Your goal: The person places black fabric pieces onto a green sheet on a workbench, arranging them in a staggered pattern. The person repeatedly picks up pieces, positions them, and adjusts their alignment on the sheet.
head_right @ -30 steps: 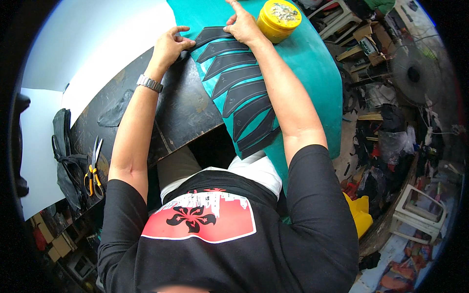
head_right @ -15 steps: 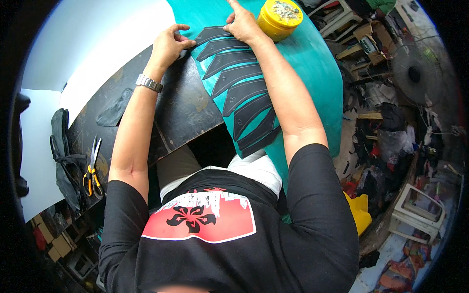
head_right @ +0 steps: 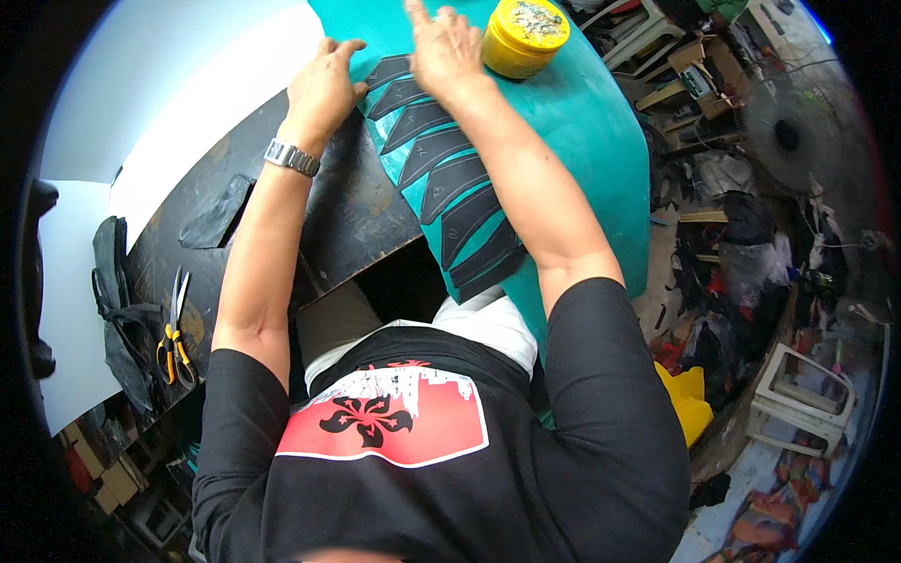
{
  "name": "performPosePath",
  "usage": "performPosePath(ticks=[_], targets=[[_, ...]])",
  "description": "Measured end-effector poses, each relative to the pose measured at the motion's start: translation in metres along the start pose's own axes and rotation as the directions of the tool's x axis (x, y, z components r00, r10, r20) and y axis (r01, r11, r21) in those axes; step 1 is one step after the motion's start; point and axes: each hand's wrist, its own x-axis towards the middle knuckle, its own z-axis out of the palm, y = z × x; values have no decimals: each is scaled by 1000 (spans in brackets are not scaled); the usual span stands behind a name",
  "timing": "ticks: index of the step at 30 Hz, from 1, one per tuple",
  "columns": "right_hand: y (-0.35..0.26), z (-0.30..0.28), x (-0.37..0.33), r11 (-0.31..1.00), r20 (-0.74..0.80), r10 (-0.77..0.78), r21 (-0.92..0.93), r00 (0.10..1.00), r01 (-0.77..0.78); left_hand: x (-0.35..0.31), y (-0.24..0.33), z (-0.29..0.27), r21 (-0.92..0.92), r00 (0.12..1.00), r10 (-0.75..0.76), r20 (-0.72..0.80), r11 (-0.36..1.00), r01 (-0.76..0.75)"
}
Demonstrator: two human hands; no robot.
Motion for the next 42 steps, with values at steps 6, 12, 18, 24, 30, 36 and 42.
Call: performPosePath(ticks=[6, 12, 18, 24, 30, 36, 42], targets=[[-25, 9, -63, 986, 272, -134, 129, 953, 102, -24, -16, 5, 12, 926, 230, 300, 970, -245], [-5, 6, -51, 983, 279, 150, 62, 949, -173, -39, -6, 5, 116, 928, 154, 341, 972, -204], [-35, -15, -30, 995, 122, 58, 70, 991, -67, -67, -6, -34, 191, 914, 32, 405, 974, -118], [-157, -1, -35, 642, 2, -390, 718, 921, 270, -144, -73, -142, -129, 957, -256, -138, 962, 239], [-232, 29, -39, 584, 105, -731, 606, 674, 540, -197, -85, -189, -232, 880, -474, 33, 853, 468], [-231, 47, -26, 586, 200, -555, 783, 808, 209, -204, -75, -165, -247, 973, -219, 76, 941, 231], [-209, 46, -13, 435, 54, -215, 899, 975, 46, -187, -79, -145, -46, 944, -313, 104, 947, 319]])
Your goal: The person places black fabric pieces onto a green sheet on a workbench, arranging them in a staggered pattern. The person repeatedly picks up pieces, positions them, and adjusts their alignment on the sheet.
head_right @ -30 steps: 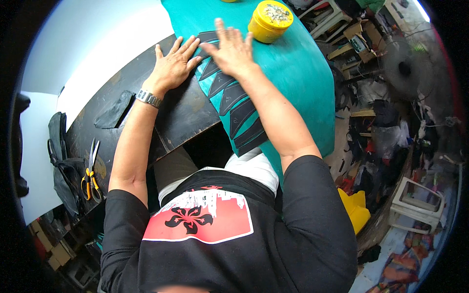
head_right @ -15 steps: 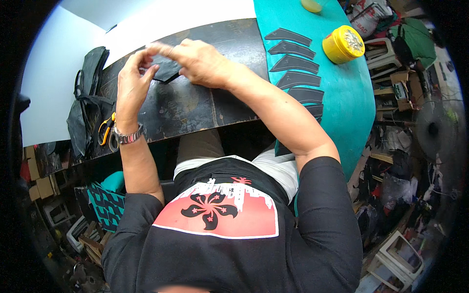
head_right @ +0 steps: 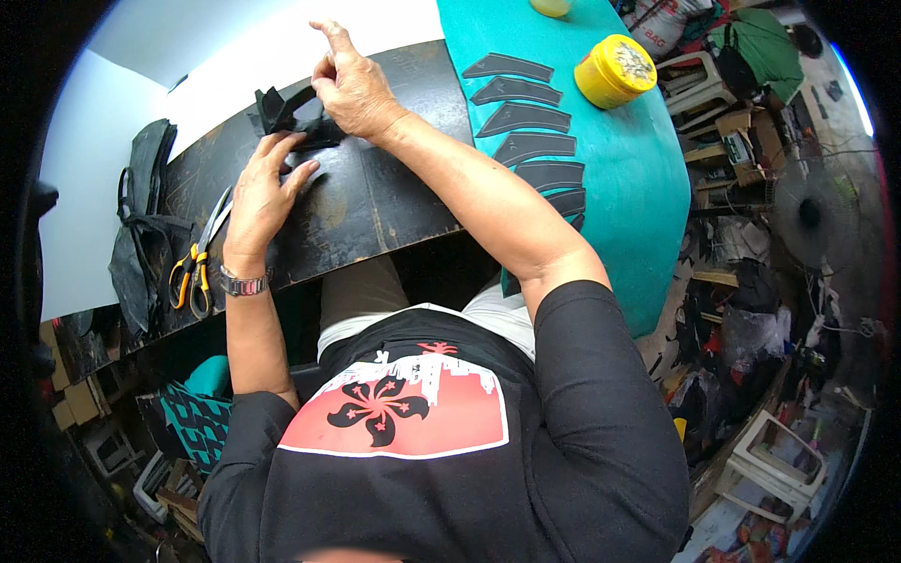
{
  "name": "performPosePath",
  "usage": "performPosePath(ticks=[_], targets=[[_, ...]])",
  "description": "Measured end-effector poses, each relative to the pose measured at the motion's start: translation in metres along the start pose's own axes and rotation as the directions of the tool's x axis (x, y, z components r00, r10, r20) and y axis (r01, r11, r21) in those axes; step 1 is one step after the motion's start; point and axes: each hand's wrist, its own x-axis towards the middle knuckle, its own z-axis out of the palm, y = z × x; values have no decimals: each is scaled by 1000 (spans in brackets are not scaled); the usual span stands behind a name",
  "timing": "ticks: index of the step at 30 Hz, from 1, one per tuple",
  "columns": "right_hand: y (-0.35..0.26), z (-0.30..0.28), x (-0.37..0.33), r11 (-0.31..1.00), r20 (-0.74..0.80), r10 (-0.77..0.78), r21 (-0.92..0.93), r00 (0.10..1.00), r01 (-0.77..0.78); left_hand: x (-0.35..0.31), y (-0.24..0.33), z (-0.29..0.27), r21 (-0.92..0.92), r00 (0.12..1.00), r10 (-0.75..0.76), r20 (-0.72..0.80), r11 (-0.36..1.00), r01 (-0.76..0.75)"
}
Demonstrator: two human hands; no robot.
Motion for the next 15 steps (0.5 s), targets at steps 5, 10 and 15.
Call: performPosePath(ticks=[5, 10, 15], targets=[[3, -61, -2, 810, -49, -312, -535, 949, 239, 14, -3, -11, -106, 992, -90, 87, 989, 99], [-14, -110, 11, 982, -137, 181, -33, 974, -187, 16, 1, -12, -101, 991, -94, 97, 989, 104], [-25, -56, -13, 844, 11, 288, -475, 958, -248, 15, 5, -9, -53, 994, -93, 65, 994, 97]])
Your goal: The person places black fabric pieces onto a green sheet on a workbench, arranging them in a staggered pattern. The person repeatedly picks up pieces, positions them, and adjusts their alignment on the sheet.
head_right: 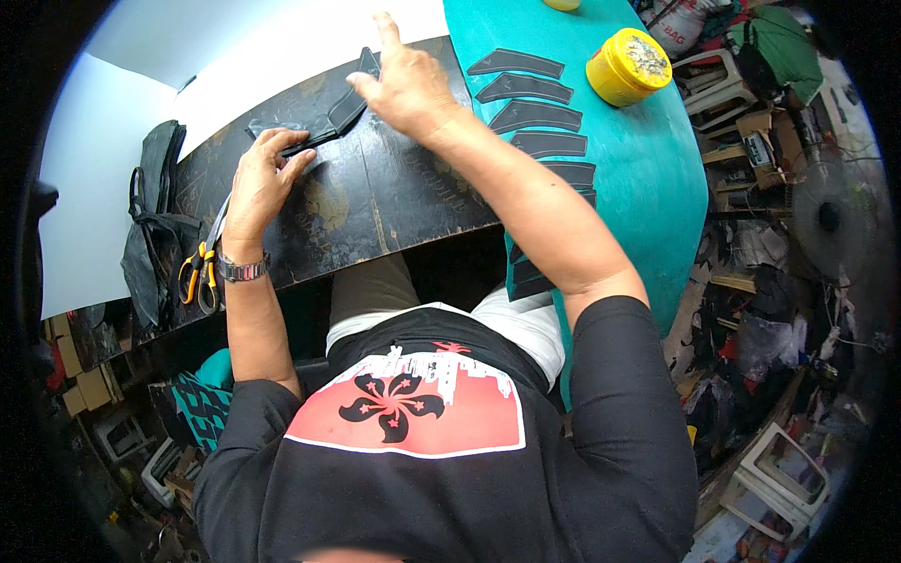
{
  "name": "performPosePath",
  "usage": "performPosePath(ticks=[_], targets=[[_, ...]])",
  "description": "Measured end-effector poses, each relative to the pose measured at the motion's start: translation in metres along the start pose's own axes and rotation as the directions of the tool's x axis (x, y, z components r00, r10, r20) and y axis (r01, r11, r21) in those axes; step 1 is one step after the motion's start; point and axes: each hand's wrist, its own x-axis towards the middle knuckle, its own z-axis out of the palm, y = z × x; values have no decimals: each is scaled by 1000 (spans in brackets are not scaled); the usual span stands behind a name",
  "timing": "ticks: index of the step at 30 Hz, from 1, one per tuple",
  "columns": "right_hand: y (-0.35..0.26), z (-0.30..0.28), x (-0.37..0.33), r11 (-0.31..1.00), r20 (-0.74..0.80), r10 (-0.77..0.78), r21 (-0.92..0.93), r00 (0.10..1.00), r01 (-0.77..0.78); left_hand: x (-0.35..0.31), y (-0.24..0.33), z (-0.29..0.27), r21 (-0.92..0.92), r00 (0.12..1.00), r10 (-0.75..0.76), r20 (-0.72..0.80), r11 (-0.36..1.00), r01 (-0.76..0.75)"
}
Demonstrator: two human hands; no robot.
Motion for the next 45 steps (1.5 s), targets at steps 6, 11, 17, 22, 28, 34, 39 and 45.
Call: performPosePath(ticks=[6, 11, 17, 22, 28, 34, 39, 45], targets=[[-10, 37, -8, 826, -23, -528, -246, 849, 507, -3, -4, 2, -49, 1000, 5, -25, 999, -6], [-13, 48, 4, 801, 263, -457, -294, 849, 522, -1, -7, 9, 69, 998, 23, -64, 997, -19], [3, -23, 37, 911, -155, -403, -161, 902, 379, 0, -4, 0, 145, 999, 17, -36, 989, -12], [5, -80, 26, 670, -148, -102, 721, 984, 178, 24, 38, 9, -104, 961, 117, -250, 984, -147], [28, -84, 15, 428, -248, 38, 879, 968, 209, 89, 96, 52, -666, 951, 282, 123, 734, -132], [123, -121, 22, 635, -287, 184, 765, 940, 109, 148, 95, 90, -717, 904, 250, 346, 692, 83], [176, -109, 28, 756, -329, 292, 655, 898, -6, 187, 97, 121, -656, 972, 168, 162, 754, -21], [211, -95, 31, 935, -451, 253, 340, 856, -97, 199, 98, 137, -499, 978, 138, 159, 866, -41]])
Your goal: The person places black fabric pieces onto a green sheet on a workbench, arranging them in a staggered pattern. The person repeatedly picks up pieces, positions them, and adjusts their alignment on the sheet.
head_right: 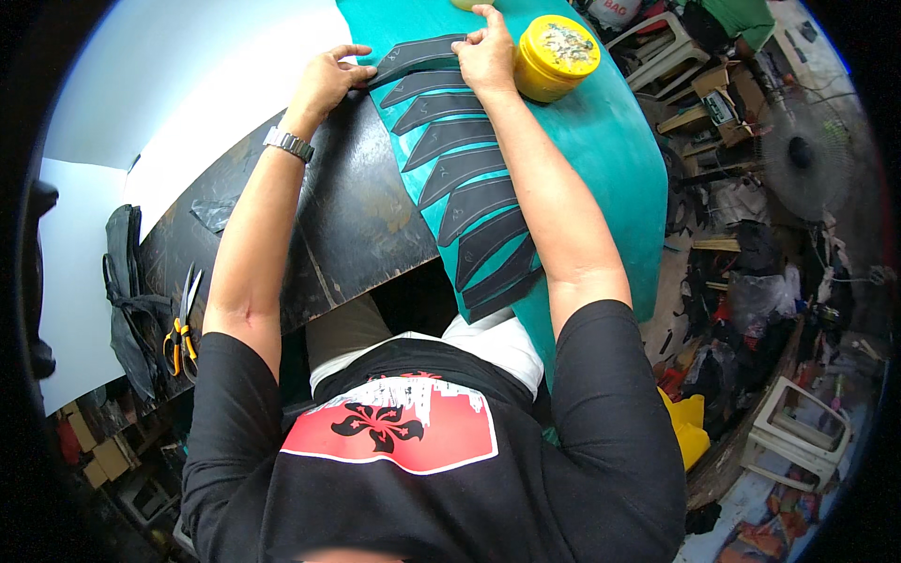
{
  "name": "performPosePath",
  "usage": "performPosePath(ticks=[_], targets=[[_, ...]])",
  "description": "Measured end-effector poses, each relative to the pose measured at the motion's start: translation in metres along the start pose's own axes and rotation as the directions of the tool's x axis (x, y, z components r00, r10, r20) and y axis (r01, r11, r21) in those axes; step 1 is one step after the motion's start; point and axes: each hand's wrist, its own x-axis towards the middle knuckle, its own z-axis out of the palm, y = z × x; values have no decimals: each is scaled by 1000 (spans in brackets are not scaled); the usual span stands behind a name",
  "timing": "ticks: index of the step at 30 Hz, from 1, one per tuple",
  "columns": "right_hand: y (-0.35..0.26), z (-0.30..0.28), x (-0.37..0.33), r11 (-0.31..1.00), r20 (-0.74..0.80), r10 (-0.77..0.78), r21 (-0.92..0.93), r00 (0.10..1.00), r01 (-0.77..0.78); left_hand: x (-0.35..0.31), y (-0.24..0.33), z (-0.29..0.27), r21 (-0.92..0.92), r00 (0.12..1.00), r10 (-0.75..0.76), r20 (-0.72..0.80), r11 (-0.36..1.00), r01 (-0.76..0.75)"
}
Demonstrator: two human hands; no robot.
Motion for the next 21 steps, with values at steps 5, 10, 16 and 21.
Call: performPosePath(ticks=[5, 10, 16, 21], targets=[[9, -1, 0, 993, -26, -2, -115, 1000, -1, 3, -1, 1, -5, 1000, -4, -10, 1000, 4], [6, 2, 0, 993, -50, 2, -120, 999, -8, 5, -1, 0, -13, 1000, -21, -8, 1000, 21], [5, 3, 1, 974, -68, 37, -221, 997, -51, 4, -1, 4, 16, 999, -29, -36, 999, 30], [9, 6, 4, 979, -80, 33, -196, 996, -48, 4, -2, 6, -15, 998, -34, -58, 999, 33]])
